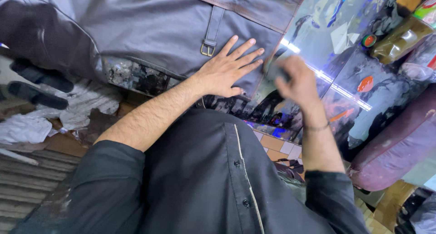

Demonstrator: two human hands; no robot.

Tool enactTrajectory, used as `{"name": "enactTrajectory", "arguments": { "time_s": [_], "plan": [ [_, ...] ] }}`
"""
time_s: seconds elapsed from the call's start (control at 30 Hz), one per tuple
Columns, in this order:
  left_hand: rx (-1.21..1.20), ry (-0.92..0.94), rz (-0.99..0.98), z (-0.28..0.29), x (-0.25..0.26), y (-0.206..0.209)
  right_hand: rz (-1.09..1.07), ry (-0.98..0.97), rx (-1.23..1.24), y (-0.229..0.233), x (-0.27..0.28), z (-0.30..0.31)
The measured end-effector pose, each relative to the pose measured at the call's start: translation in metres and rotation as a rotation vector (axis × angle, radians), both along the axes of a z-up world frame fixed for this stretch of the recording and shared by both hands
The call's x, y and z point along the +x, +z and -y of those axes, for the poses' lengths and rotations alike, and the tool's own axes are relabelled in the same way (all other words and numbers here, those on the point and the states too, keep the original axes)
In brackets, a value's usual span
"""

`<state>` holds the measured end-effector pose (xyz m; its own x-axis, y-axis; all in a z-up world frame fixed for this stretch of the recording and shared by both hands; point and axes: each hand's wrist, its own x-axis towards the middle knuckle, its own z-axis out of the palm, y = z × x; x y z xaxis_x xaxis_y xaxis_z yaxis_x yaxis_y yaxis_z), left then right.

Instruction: The person scrubs a dark leather jacket with a small abrasive block, working over the back, sleeves, and front panels. They repeatedly rub the surface and seams, occasionally adjusting the jacket's position on the workbench.

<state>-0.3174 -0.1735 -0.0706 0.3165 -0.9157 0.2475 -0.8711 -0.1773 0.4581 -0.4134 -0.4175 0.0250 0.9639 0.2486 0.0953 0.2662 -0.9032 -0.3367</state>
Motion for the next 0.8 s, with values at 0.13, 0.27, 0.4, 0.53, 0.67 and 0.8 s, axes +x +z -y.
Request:
{"name": "enactTrajectory", "arguments": {
  "time_s": [0.13, 0.27, 0.4, 0.53, 0.67, 0.8],
  "plan": [
    [-0.052, -0.004, -0.03, -0.001, 0.0, -0.002, -0.271, -0.011, 0.193, 0.006, -0.045, -0.013],
    [-0.151, -0.015, -0.064, 0.009, 0.008, -0.006, -0.025, -0.455, 0.362, -0.003, -0.049, -0.01],
    [-0.238, 0.015, 0.042, 0.023, 0.03, -0.008, 0.166, -0.572, 0.241, -0.009, -0.009, -0.004],
    [-0.231, 0.013, 0.027, 0.027, 0.037, -0.01, 0.159, -0.612, 0.155, -0.01, 0.033, -0.004],
    [-0.203, 0.03, 0.002, 0.026, 0.036, -0.007, 0.122, -0.638, 0.127, -0.012, 0.033, -0.028],
    [-0.194, 0.025, -0.018, 0.023, 0.038, -0.001, -0.173, -0.612, 0.103, -0.002, -0.03, -0.062]
  ]
}}
